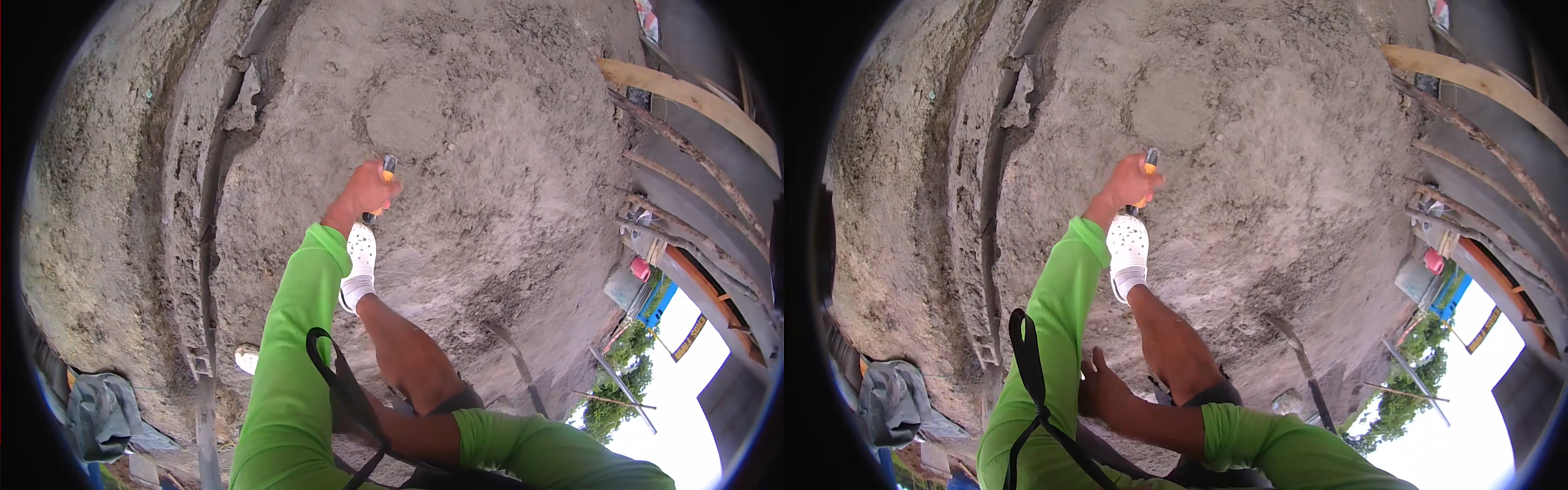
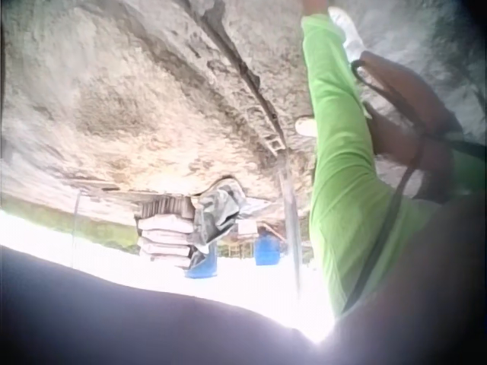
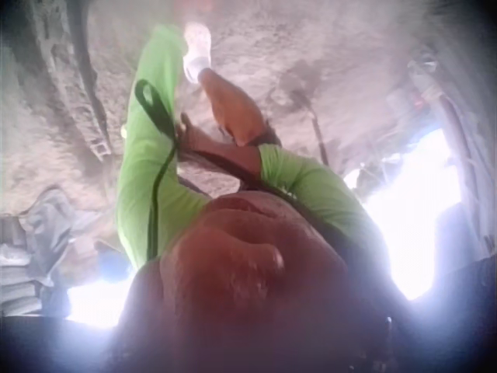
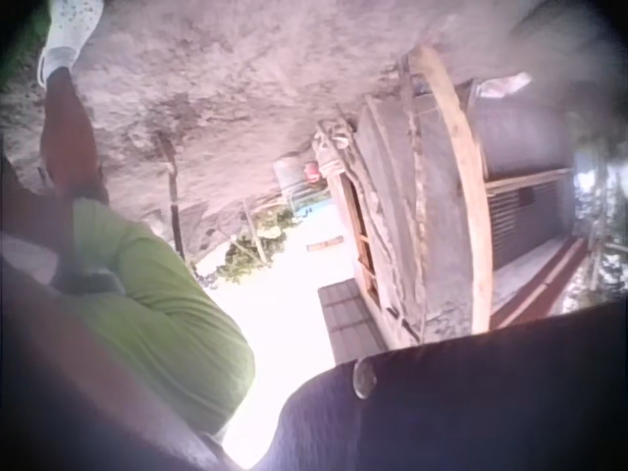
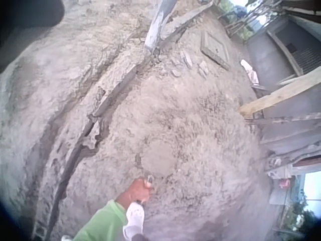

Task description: Laying and smoothing concrete/mortar around a metal pole footing using a trowel.

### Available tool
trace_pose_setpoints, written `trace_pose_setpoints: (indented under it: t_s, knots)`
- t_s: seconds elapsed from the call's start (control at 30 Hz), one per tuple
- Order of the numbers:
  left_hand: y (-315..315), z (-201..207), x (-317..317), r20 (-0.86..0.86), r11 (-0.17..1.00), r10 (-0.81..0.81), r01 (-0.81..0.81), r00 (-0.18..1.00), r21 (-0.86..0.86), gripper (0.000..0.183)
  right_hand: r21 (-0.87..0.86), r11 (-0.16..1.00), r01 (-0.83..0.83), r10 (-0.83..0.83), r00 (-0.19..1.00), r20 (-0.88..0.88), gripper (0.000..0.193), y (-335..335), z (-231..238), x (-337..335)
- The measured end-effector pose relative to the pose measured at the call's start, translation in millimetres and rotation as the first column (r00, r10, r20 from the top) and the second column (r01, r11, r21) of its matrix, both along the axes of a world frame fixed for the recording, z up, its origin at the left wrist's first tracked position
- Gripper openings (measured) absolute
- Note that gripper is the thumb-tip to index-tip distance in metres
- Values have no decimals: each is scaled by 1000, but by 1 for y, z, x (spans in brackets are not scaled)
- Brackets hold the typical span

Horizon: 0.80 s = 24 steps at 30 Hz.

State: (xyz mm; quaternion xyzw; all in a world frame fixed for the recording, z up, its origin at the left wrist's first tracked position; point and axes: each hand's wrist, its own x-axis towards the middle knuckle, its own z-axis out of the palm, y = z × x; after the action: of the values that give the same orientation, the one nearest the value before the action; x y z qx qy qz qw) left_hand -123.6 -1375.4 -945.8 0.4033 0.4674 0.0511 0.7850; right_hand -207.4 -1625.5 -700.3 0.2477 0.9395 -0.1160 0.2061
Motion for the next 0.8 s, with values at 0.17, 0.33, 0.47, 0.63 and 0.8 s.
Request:
trace_pose_setpoints:
  t_s: [0.17,0.33,0.47,0.63,0.8]
  knots:
    - [-27,18,-92,20,1000,19,-19,1000,1,16,-814,517,264,-280,951,130,39,81,22,-25]
    - [-57,84,-175,23,977,-43,38,999,211,22,-819,432,378,-244,923,298,66,69,18,-40]
    - [-128,117,-282,-6,949,-4,5,1000,316,29,-809,399,433,-127,899,419,74,56,7,-56]
    - [-283,157,-455,-212,923,176,-87,961,374,28,-818,421,392,29,896,443,73,15,-11,-98]
    - [-393,210,-603,-567,993,107,-57,817,105,27,-800,415,433,94,855,511,75,-11,-24,-119]
